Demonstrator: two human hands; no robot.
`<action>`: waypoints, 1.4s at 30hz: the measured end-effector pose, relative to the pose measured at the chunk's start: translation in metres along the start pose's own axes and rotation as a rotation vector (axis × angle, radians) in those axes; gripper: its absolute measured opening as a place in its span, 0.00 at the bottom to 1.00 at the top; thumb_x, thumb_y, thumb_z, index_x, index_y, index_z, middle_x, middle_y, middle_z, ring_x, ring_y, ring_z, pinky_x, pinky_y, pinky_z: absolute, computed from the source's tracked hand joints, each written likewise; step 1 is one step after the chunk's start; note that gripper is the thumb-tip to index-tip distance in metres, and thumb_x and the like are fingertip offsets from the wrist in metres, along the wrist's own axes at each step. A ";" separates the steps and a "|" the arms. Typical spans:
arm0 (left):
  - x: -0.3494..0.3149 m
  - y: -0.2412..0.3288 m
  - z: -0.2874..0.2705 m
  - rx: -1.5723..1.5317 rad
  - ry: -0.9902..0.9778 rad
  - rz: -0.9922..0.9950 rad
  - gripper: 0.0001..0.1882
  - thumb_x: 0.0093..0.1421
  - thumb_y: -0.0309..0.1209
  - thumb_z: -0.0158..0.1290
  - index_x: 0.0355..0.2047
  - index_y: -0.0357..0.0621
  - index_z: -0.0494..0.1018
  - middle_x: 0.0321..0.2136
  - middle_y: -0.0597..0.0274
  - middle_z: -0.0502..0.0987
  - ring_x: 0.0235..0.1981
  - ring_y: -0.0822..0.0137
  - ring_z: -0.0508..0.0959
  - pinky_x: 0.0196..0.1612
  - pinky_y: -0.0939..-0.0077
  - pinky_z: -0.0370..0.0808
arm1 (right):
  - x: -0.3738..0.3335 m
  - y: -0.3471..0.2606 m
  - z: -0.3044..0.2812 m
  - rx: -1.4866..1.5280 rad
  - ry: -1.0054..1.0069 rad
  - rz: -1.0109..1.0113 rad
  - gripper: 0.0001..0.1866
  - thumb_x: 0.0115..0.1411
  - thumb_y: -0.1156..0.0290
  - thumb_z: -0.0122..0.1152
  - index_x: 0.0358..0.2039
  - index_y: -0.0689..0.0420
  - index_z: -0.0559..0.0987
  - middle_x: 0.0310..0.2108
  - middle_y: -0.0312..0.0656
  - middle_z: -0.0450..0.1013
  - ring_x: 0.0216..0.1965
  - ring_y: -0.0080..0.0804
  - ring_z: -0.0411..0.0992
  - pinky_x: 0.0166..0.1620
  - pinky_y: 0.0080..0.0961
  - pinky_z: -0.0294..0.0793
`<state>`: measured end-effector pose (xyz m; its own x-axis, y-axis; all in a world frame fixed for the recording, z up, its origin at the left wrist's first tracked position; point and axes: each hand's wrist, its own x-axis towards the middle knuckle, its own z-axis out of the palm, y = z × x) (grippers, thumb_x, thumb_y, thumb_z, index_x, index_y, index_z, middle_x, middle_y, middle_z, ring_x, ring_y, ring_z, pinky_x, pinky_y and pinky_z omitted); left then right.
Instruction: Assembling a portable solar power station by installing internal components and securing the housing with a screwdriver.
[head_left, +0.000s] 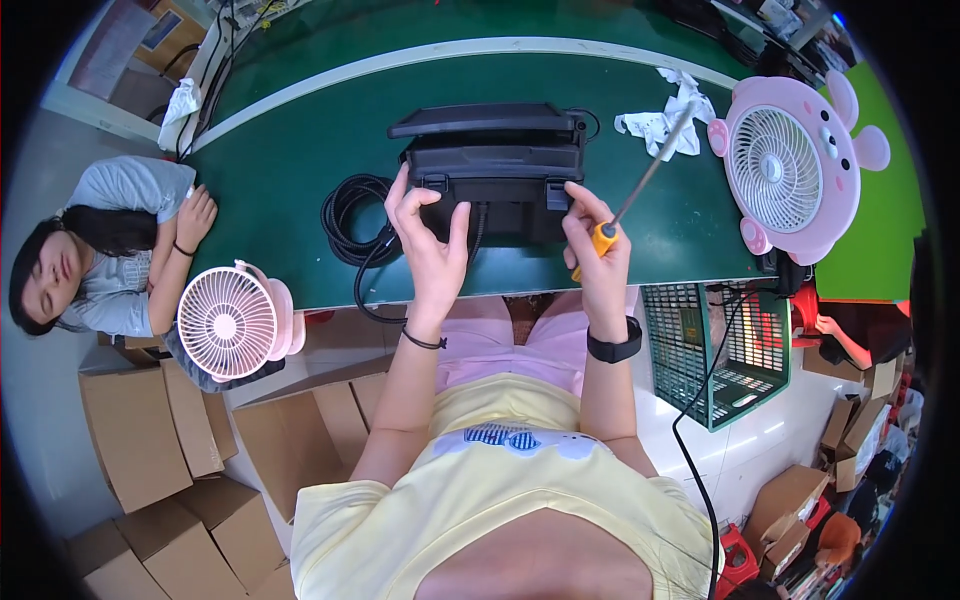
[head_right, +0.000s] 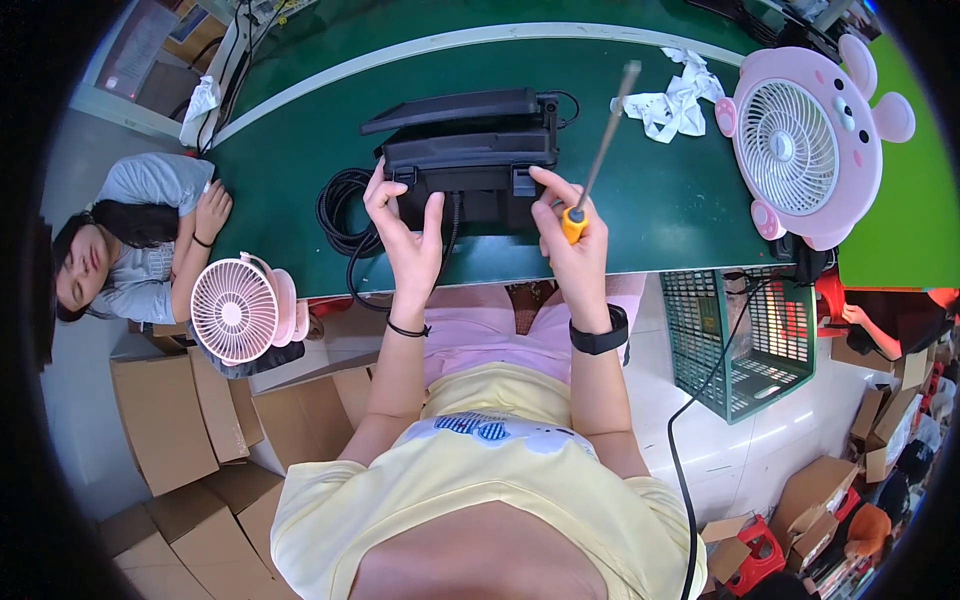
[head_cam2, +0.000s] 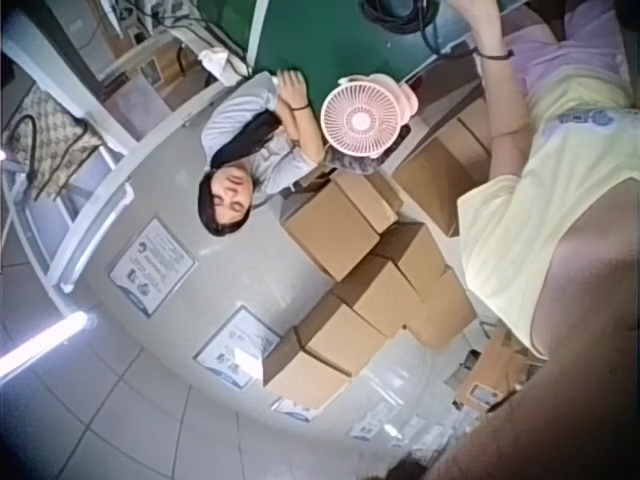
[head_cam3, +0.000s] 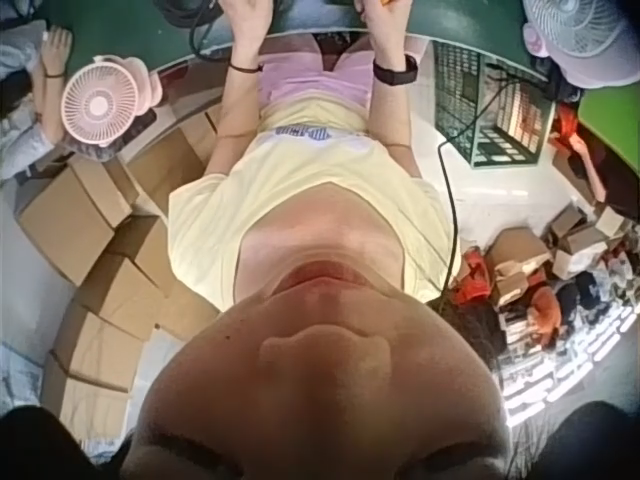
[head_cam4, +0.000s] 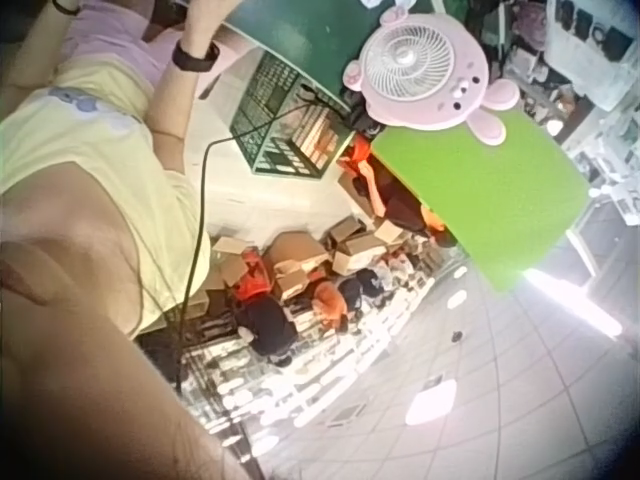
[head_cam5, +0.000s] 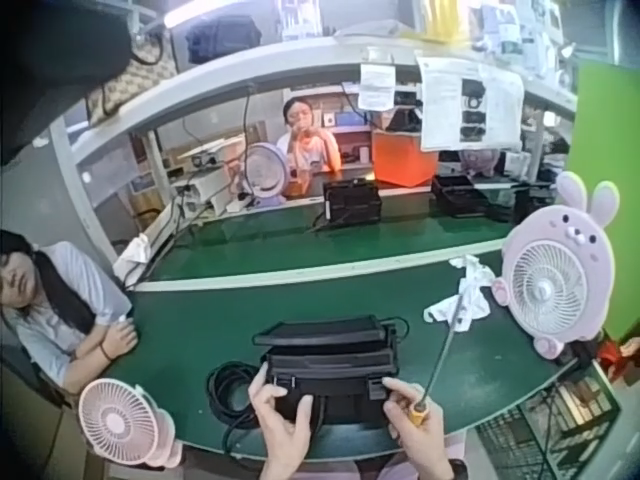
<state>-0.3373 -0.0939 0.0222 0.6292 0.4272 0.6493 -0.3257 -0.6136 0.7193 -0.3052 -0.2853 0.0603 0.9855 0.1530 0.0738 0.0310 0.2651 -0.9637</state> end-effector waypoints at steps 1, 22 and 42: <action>0.000 0.000 0.000 -0.001 0.001 0.003 0.21 0.57 0.23 0.61 0.46 0.46 0.62 0.61 0.40 0.58 0.61 0.44 0.62 0.60 0.56 0.62 | 0.001 -0.001 0.002 -0.101 -0.006 -0.032 0.14 0.61 0.76 0.61 0.48 0.55 0.81 0.33 0.30 0.65 0.25 0.15 0.64 0.25 0.12 0.63; 0.028 0.015 0.007 0.137 -0.044 -0.040 0.25 0.59 0.26 0.59 0.54 0.42 0.62 0.62 0.44 0.57 0.63 0.45 0.61 0.65 0.54 0.61 | 0.054 -0.008 0.014 -0.528 0.157 -0.444 0.10 0.50 0.69 0.75 0.28 0.59 0.81 0.34 0.41 0.72 0.37 0.33 0.73 0.40 0.28 0.71; 0.080 0.024 0.011 1.109 -0.168 0.511 0.19 0.58 0.40 0.57 0.42 0.37 0.78 0.43 0.56 0.80 0.56 0.59 0.72 0.66 0.50 0.58 | 0.079 -0.011 0.039 -1.244 0.094 -0.867 0.17 0.58 0.71 0.63 0.49 0.54 0.79 0.51 0.38 0.76 0.58 0.40 0.69 0.59 0.41 0.65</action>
<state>-0.2873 -0.0815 0.0881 0.7149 -0.0673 0.6960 0.1630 -0.9519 -0.2595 -0.2347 -0.2390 0.0867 0.5947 0.3045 0.7440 0.6580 -0.7161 -0.2328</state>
